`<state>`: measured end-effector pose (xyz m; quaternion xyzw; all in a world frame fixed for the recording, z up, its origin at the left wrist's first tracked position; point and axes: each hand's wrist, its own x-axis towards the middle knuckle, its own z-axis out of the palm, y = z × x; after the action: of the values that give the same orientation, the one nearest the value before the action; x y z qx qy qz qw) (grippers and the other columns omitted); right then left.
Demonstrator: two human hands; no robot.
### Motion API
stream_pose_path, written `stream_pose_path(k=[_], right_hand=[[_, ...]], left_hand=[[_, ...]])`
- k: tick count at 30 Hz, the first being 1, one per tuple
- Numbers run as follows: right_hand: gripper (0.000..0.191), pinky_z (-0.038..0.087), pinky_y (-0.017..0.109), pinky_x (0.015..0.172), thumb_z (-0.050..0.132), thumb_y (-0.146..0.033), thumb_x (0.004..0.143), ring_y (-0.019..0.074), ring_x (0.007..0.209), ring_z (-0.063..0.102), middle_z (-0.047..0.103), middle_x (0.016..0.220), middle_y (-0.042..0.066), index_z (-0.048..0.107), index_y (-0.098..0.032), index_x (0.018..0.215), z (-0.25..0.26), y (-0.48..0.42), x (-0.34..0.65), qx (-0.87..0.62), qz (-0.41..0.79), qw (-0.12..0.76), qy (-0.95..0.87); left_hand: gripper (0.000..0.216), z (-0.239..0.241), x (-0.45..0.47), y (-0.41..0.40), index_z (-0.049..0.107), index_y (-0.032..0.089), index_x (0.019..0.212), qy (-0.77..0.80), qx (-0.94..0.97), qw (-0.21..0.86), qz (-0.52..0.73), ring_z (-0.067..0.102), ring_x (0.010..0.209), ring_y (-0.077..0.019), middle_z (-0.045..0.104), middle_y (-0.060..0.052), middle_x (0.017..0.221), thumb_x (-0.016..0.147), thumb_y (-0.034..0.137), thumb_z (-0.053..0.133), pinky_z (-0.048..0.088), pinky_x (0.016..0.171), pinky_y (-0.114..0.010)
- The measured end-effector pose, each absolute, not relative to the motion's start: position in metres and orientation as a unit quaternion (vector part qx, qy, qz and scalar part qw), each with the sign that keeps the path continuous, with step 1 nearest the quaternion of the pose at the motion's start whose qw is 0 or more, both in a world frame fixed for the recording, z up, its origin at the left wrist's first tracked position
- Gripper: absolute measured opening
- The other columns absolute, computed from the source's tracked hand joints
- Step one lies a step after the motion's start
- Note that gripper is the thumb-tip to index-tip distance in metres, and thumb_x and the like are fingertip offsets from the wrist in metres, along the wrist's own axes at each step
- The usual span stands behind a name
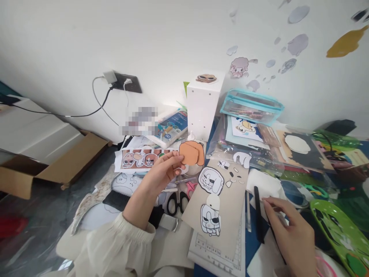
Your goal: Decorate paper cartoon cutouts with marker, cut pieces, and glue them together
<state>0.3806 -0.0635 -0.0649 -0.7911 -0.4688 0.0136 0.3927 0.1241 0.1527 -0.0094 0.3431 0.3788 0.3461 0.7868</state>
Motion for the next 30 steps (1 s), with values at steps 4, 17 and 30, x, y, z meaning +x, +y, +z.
stream_pose_path(k=[4, 17, 30], right_hand=[[0.03, 0.047, 0.031, 0.071, 0.059, -0.051, 0.084, 0.0207, 0.073, 0.062, 0.068, 0.086, 0.003, 0.067, -0.023, 0.086, -0.065, -0.062, 0.379, -0.8, 0.025, 0.386, -0.458], [0.023, 0.056, 0.025, 0.064, 0.057, -0.042, 0.089, 0.0186, 0.076, 0.069, 0.072, 0.091, 0.003, 0.065, -0.023, 0.1, -0.031, -0.031, 0.335, -0.722, 0.194, 0.465, -0.474], [0.035, 0.048, 0.038, 0.076, 0.07, 0.002, 0.076, 0.0212, 0.089, 0.059, 0.069, 0.094, 0.008, 0.066, -0.016, 0.105, -0.021, -0.033, 0.314, -0.564, -0.179, 0.369, -0.717]], left_hand=[[0.019, -0.009, 0.122, 0.153, 0.056, 0.014, 0.068, 0.372, 0.295, 0.808, 0.349, 0.054, 0.054, -0.0034, 0.054, 0.004, 0.063, 0.068, 0.016, 0.075, 0.039, 0.041, -0.009], [0.018, -0.021, 0.146, 0.126, 0.065, 0.014, 0.075, 0.337, 0.325, 0.852, 0.235, 0.058, 0.056, -0.0054, 0.064, 0.0, 0.062, 0.071, 0.025, 0.078, 0.045, 0.051, -0.012], [0.017, -0.017, 0.153, 0.109, 0.069, 0.017, 0.092, 0.275, 0.424, 0.831, 0.232, 0.066, 0.093, -0.0163, 0.071, -0.005, 0.099, 0.077, 0.025, 0.073, 0.05, 0.084, -0.027]])
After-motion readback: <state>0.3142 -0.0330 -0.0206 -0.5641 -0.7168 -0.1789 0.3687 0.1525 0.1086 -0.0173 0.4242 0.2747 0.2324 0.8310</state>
